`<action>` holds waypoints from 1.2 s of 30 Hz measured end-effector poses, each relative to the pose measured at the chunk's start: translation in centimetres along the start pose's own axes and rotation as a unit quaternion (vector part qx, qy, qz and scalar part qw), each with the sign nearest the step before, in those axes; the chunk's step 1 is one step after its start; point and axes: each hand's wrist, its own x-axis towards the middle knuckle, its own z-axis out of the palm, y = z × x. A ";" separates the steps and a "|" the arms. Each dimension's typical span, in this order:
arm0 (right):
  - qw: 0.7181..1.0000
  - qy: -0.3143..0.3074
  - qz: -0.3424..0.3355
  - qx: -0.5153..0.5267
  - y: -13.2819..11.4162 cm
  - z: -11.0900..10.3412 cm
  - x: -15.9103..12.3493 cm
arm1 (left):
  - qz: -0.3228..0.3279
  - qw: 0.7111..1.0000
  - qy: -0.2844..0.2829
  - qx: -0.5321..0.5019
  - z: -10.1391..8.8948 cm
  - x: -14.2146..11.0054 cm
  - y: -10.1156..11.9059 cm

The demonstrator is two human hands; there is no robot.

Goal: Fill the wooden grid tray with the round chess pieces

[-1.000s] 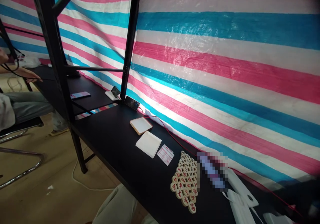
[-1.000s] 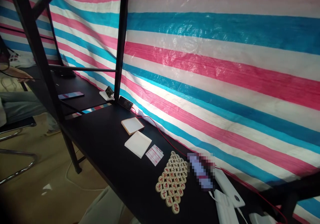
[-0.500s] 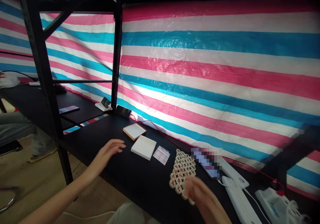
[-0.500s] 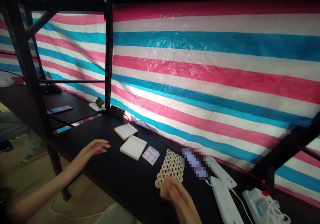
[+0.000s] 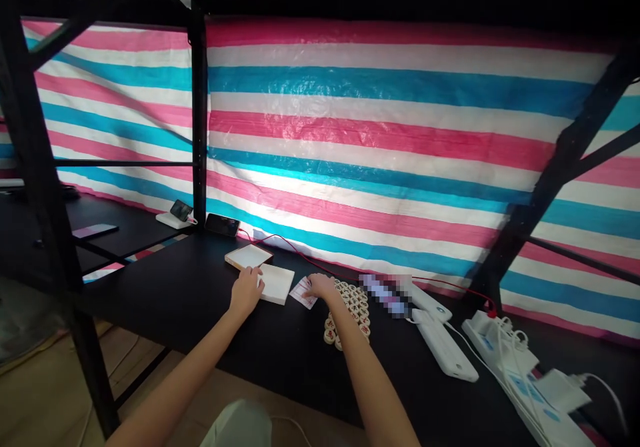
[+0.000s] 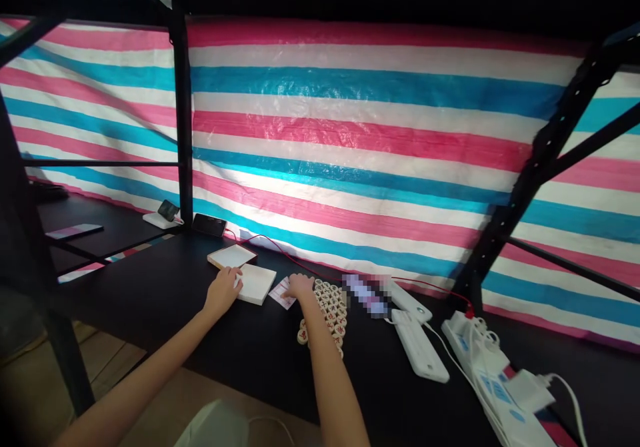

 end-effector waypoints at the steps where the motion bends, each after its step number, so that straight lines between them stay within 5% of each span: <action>1: 1.000 -0.005 0.007 -0.007 0.1 0.2 0.3 | 0.005 1.000 -0.007 -0.003 0.1 0.0 -0.1; 10: 0.998 0.040 0.041 -0.008 3.1 0.2 0.8 | 0.104 0.986 -0.062 -0.115 2.8 1.8 0.1; 16: 0.967 0.174 0.097 0.159 5.4 -1.2 0.2 | 0.041 0.990 -0.077 -0.112 3.1 6.2 0.5; 21: 0.926 0.220 0.061 0.301 4.8 -0.7 0.5 | 0.035 0.972 -0.216 -0.086 3.7 7.7 -0.2; 24: 0.913 0.219 0.038 0.342 3.6 0.1 0.7 | 0.062 0.967 -0.232 -0.086 3.6 7.1 -0.3; 36: 0.971 0.154 -0.098 0.158 0.8 3.4 -0.2 | 0.128 0.965 -0.222 -0.045 2.7 4.4 2.0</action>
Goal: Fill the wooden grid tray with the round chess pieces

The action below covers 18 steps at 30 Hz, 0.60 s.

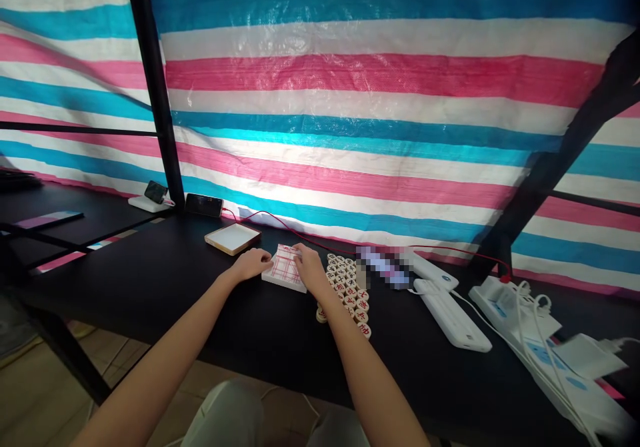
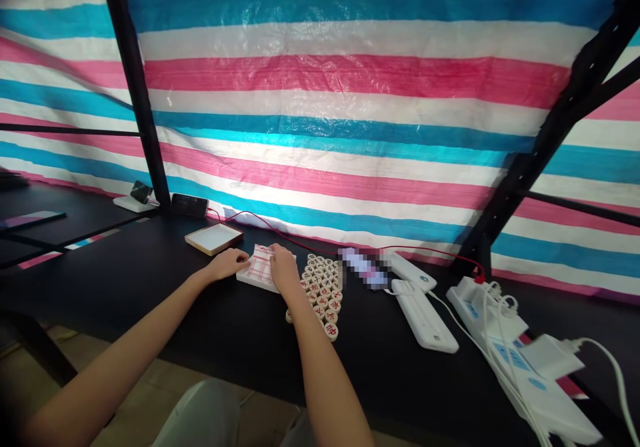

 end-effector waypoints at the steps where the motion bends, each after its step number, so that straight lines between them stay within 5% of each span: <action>1: 1.000 -0.013 -0.002 -0.017 0.1 0.1 -0.1 | -0.001 1.000 0.004 0.003 0.1 -0.1 0.2; 7: 0.993 -0.077 0.000 -0.087 0.4 0.0 -0.5 | -0.004 1.000 0.021 0.007 0.3 -0.4 0.6; 18: 0.989 -0.100 0.030 -0.102 1.1 0.0 0.3 | 0.005 0.999 0.036 0.018 0.7 -0.5 0.8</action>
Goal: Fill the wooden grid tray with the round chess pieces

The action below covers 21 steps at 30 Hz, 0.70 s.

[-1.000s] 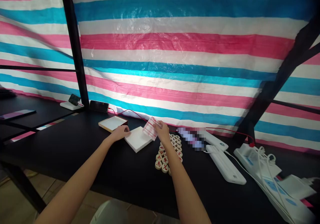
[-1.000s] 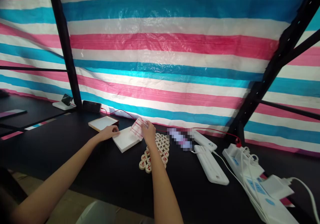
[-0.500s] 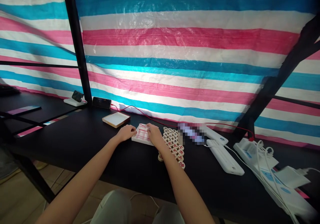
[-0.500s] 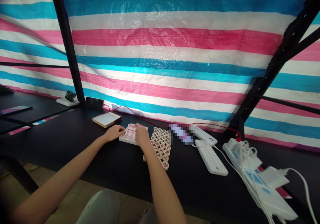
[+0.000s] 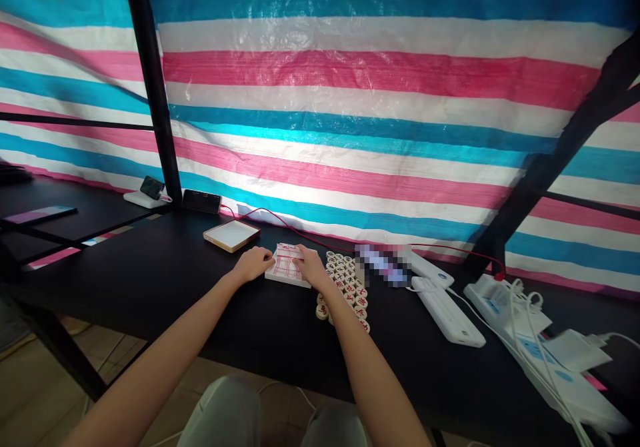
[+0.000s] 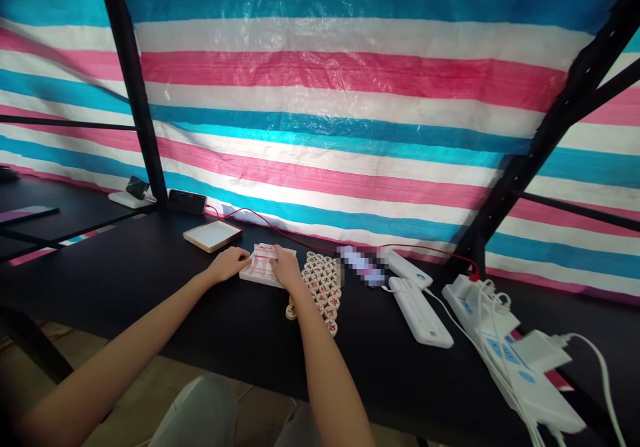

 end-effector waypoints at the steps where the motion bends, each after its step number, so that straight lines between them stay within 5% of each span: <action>1: 1.000 -0.004 0.001 -0.009 0.0 -0.1 0.0 | 0.000 1.000 0.002 -0.001 0.0 0.0 0.1; 5: 0.998 -0.014 -0.001 -0.056 -0.3 -0.4 -0.6 | 0.000 1.000 0.002 -0.004 -0.2 -0.1 0.3; 10: 0.991 0.045 -0.030 -0.125 -0.8 -0.7 -1.2 | 0.001 1.000 -0.003 -0.006 -0.3 -0.1 0.4; 21: 0.991 0.071 -0.025 -0.114 -0.5 -0.5 -1.1 | 0.000 1.000 -0.007 0.012 -0.2 -0.1 0.4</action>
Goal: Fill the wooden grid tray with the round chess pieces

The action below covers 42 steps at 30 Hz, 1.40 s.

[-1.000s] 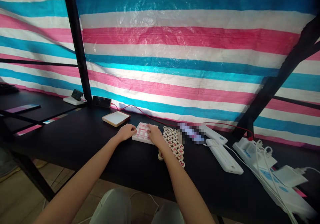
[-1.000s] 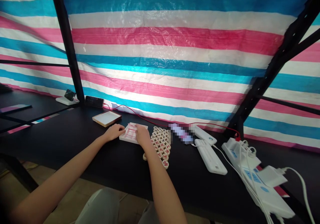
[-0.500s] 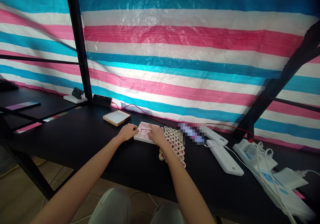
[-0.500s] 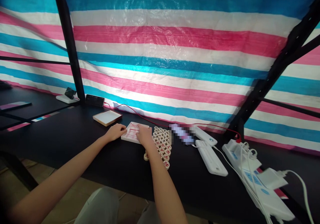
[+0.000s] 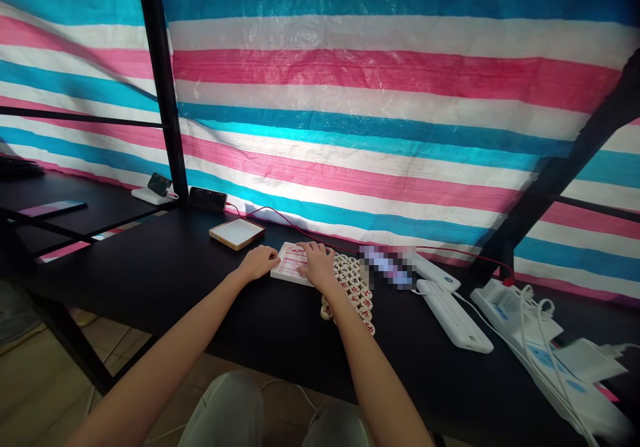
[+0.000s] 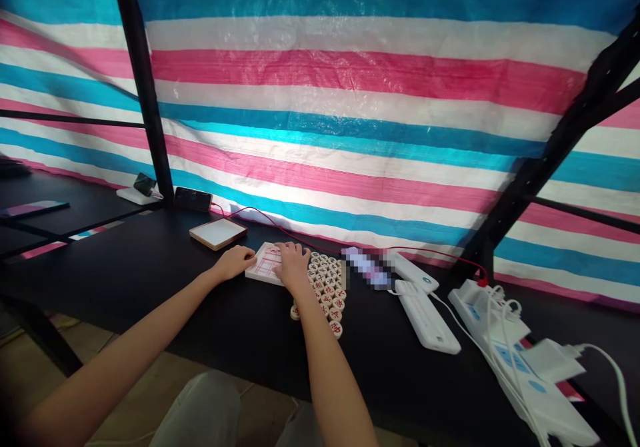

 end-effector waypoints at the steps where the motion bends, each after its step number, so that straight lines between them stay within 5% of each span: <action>1: 1.000 0.006 -0.001 0.002 0.0 0.0 0.0 | 0.002 1.000 0.002 0.002 0.0 0.0 0.0; 11: 0.990 0.086 0.037 0.107 0.9 -1.8 0.5 | 0.006 1.000 0.002 -0.003 0.3 -0.1 -0.1; 16: 0.960 0.156 0.091 0.213 6.5 -3.4 -1.2 | 0.001 1.000 0.003 -0.001 0.4 0.0 0.1; 22: 0.964 0.149 0.107 0.192 13.5 -3.8 -4.9 | -0.019 1.000 -0.001 -0.020 0.3 0.2 0.2; 32: 0.987 0.070 0.141 -0.021 13.0 -3.4 -5.9 | -0.019 1.000 -0.012 -0.018 0.0 -0.1 0.1; 42: 0.993 0.037 0.102 -0.043 12.7 -3.4 -6.0 | -0.012 1.000 -0.017 -0.016 0.0 0.0 0.2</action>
